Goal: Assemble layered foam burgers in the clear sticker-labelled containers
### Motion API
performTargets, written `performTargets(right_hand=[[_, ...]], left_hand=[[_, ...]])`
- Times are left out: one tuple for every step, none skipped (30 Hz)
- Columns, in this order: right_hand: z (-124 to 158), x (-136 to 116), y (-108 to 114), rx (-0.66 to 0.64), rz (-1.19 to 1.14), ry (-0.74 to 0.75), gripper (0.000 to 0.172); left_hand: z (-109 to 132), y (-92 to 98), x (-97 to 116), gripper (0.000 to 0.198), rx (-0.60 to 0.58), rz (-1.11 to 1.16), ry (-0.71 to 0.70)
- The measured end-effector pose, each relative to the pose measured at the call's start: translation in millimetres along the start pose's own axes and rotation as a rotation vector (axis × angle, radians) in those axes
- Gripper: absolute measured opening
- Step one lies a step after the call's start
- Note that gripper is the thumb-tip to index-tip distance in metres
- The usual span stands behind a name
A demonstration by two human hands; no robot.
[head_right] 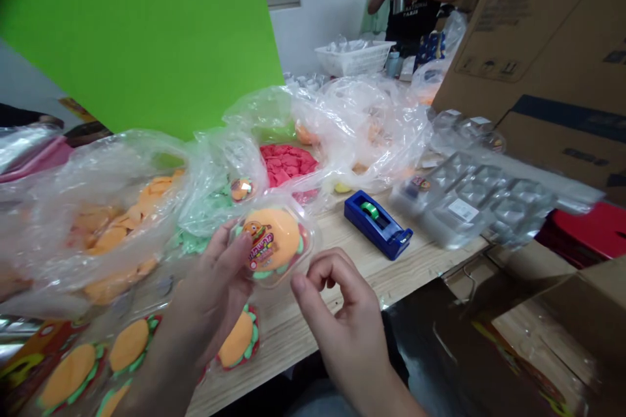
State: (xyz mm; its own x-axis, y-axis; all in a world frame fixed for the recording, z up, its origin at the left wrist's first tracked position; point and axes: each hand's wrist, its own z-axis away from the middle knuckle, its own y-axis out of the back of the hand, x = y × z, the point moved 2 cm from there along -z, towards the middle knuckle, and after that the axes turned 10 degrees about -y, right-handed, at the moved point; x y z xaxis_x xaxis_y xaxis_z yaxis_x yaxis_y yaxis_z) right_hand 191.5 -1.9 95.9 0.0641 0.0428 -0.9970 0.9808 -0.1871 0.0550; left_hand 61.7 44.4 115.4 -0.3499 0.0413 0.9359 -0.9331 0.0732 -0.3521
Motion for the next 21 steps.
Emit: performTargets(right_hand=[[-2.6,2.5,-1.8,0.026,0.021,-0.020,0.021],[-4.6,4.1,-3.0,0.046,0.041,-0.037,0.022],[-6.1,4.6,-3.9,0.054,0.058,-0.049,0.022],[-7.0,4.0,-4.5,0.049,0.066,-0.056,0.022],[-7.4,2.4,-4.9,0.028,0.062,-0.056,0.022],[-7.4,0.1,-5.0,-0.008,0.047,-0.043,0.020],[-7.1,-2.5,-4.8,-0.057,0.028,-0.027,0.017],[-6.6,-4.9,-4.4,-0.112,0.012,-0.007,0.013],[-6.1,-7.0,-3.4,-0.160,0.011,0.016,0.010],[-5.8,-8.4,-1.9,-0.189,0.032,0.039,0.007],[-5.8,-8.9,0.2,-0.198,0.080,0.064,0.006],[-6.0,-8.9,2.6,-0.184,0.151,0.096,0.007],[-6.5,-8.4,5.0,-0.164,0.233,0.133,0.009],[-7.0,-7.2,7.3,-0.147,0.313,0.164,0.012],[-7.5,-5.4,9.1,-0.138,0.384,0.180,0.014],[-7.8,-3.3,10.7,-0.124,0.439,0.184,0.017],[-7.8,-1.3,12.1,-0.088,0.476,0.193,0.018],[-7.0,0.4,13.2,-0.027,0.500,0.218,0.020],[-5.4,1.7,13.5,0.045,0.522,0.269,0.024],[-2.7,2.6,12.3,0.109,0.552,0.354,0.029],[0.9,3.6,9.3,0.133,0.590,0.468,0.032]], left_hand=[[2.1,1.3,0.1,0.046,0.036,-0.034,-0.028],[3.7,2.6,0.5,0.048,0.072,-0.069,-0.063],[4.7,3.8,1.2,0.050,0.105,-0.093,-0.095],[5.1,4.7,2.1,0.050,0.126,-0.101,-0.114],[4.8,4.8,2.9,0.049,0.127,-0.086,-0.112],[4.1,4.3,3.6,0.046,0.107,-0.056,-0.086],[3.3,3.2,4.3,0.041,0.069,-0.021,-0.042],[2.7,1.8,4.8,0.038,0.026,0.010,0.013],[2.5,0.4,5.3,0.036,-0.015,0.029,0.065],[2.7,-0.7,5.7,0.035,-0.052,0.040,0.104],[3.3,-1.5,6.0,0.035,-0.079,0.044,0.129],[4.3,-1.8,6.1,0.035,-0.097,0.047,0.146],[5.4,-1.7,6.0,0.034,-0.111,0.055,0.156],[6.5,-1.3,5.6,0.035,-0.123,0.066,0.168],[7.4,-0.3,5.1,0.034,-0.134,0.079,0.182],[8.0,1.2,4.3,0.034,-0.138,0.093,0.196],[8.3,3.5,3.3,0.033,-0.137,0.107,0.210],[8.5,6.3,1.7,0.032,-0.133,0.117,0.229],[8.9,9.7,-0.7,0.031,-0.130,0.125,0.257],[10.0,13.5,-4.1,0.030,-0.134,0.134,0.298],[11.9,17.4,-8.2,0.029,-0.147,0.148,0.343]])
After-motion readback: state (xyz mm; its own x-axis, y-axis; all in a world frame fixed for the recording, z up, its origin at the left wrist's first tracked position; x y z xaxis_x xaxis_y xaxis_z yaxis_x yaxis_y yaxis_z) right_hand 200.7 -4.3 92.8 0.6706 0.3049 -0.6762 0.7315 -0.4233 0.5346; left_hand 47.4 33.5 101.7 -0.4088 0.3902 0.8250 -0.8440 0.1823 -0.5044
